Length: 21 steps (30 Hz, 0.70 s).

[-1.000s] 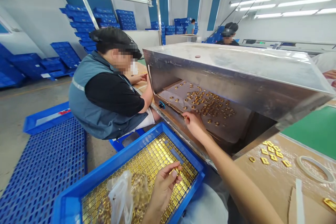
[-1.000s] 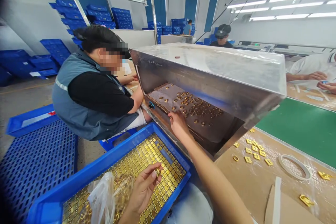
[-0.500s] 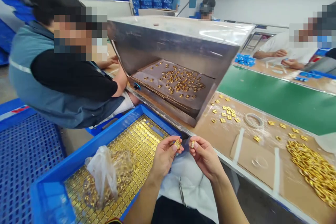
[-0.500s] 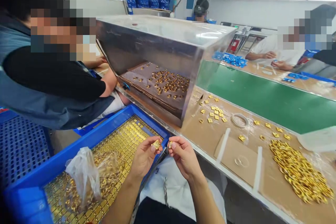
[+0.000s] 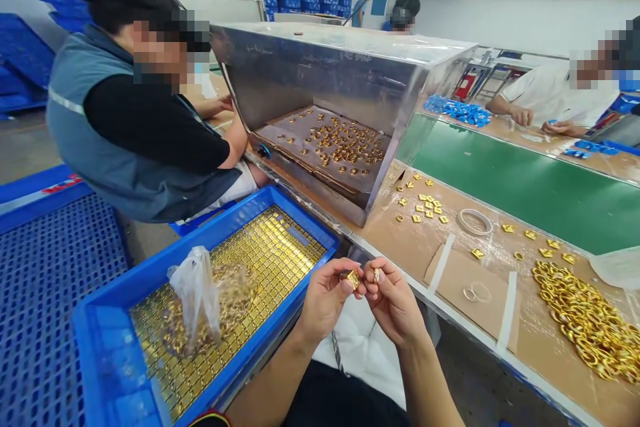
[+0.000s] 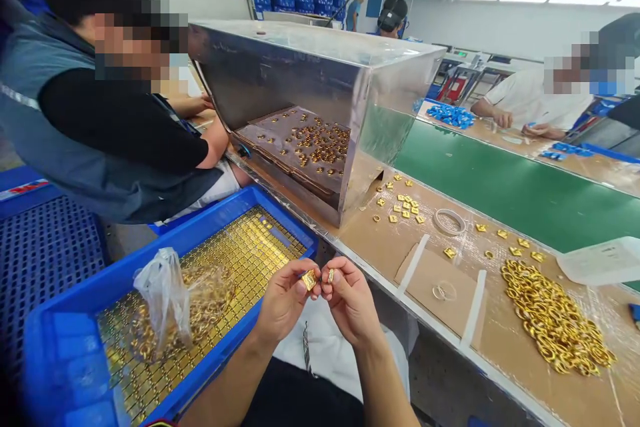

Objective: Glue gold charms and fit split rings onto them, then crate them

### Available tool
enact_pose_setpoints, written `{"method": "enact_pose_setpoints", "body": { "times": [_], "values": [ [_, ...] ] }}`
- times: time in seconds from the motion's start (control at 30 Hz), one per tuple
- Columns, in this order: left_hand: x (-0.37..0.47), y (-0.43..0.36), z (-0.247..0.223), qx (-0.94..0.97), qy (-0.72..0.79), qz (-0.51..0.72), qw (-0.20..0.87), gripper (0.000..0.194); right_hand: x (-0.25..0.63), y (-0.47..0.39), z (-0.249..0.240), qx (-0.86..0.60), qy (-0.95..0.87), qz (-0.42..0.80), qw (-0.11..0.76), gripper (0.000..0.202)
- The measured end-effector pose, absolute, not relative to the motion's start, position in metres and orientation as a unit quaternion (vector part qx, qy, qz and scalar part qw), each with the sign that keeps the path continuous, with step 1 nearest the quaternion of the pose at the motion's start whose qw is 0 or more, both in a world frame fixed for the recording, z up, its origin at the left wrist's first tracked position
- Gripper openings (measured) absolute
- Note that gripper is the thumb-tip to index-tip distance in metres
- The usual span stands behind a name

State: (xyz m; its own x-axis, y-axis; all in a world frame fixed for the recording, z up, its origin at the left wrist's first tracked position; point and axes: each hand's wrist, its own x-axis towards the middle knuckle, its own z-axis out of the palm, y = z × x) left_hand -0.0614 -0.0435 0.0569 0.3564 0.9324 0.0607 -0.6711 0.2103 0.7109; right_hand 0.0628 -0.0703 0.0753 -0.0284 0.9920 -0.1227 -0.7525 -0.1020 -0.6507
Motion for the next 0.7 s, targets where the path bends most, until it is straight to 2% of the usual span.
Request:
{"method": "enact_pose_setpoints", "body": {
  "times": [0.3, 0.7],
  "values": [
    [-0.056, -0.037, 0.054, 0.354, 0.192, 0.517, 0.755, 0.036, 0.069, -0.069, 0.066, -0.270, -0.195, 0.690, 0.643, 0.024],
    [-0.053, -0.018, 0.046, 0.333, 0.214, 0.504, 0.768, 0.035, 0.075, -0.059, 0.078, -0.345, -0.220, 0.654, 0.636, 0.025]
  ]
}}
